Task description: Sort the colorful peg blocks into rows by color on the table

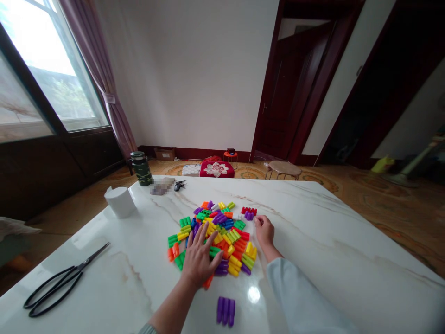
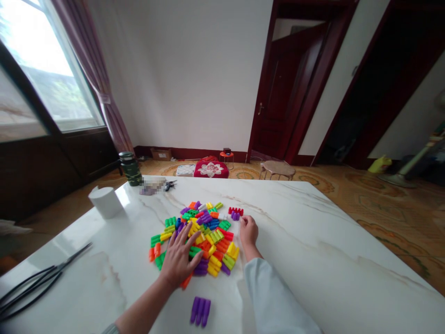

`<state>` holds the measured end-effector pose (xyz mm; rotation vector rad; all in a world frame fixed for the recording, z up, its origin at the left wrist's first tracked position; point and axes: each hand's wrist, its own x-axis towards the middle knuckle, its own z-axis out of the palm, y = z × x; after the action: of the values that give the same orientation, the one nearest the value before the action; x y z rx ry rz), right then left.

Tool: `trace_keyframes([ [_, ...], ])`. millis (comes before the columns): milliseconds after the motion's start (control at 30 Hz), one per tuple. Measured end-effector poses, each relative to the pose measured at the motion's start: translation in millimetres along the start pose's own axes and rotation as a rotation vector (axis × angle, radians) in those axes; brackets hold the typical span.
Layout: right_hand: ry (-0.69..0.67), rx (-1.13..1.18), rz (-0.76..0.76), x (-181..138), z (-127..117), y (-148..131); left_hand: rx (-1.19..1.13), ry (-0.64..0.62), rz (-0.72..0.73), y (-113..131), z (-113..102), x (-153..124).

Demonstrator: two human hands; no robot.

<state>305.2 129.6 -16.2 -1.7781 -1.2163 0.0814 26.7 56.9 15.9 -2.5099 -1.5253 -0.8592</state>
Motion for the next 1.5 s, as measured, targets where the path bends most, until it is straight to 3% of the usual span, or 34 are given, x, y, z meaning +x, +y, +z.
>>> trace_keyframes([
  [433,-0.046,0.085,-0.121,-20.5,-5.0,-10.4,-0.006,-0.005,-0.007,1.7,-2.1,0.6],
  [533,-0.088,0.112,-0.248,-22.3,-4.5,-28.8,-0.009,-0.004,-0.009,2.0,-2.4,0.6],
  [700,-0.333,0.005,-0.537,-21.9,13.2,-84.2,-0.019,-0.001,-0.009,1.5,-1.5,0.3],
  [867,-0.474,-0.231,-0.554,-18.4,32.3,-114.1,-0.018,0.005,-0.009,2.5,-3.5,-0.5],
  [1133,-0.414,-0.299,-0.592,-24.0,34.9,-117.4,-0.023,0.004,-0.014,3.1,-4.0,0.1],
  [1267,-0.180,-0.073,-0.538,-25.2,12.9,-101.6,-0.021,0.001,-0.012,2.0,-2.3,0.1],
  [1367,0.026,0.087,-0.425,-24.8,-12.0,-63.3,-0.020,0.007,-0.011,1.2,-0.7,0.0],
  [1433,0.082,0.089,-0.311,-23.1,-28.7,-29.9,-0.025,0.011,-0.013,1.0,0.1,0.0],
  [1500,0.054,0.008,-0.196,-19.7,-42.1,0.3,-0.029,0.010,-0.015,0.9,0.3,0.0],
])
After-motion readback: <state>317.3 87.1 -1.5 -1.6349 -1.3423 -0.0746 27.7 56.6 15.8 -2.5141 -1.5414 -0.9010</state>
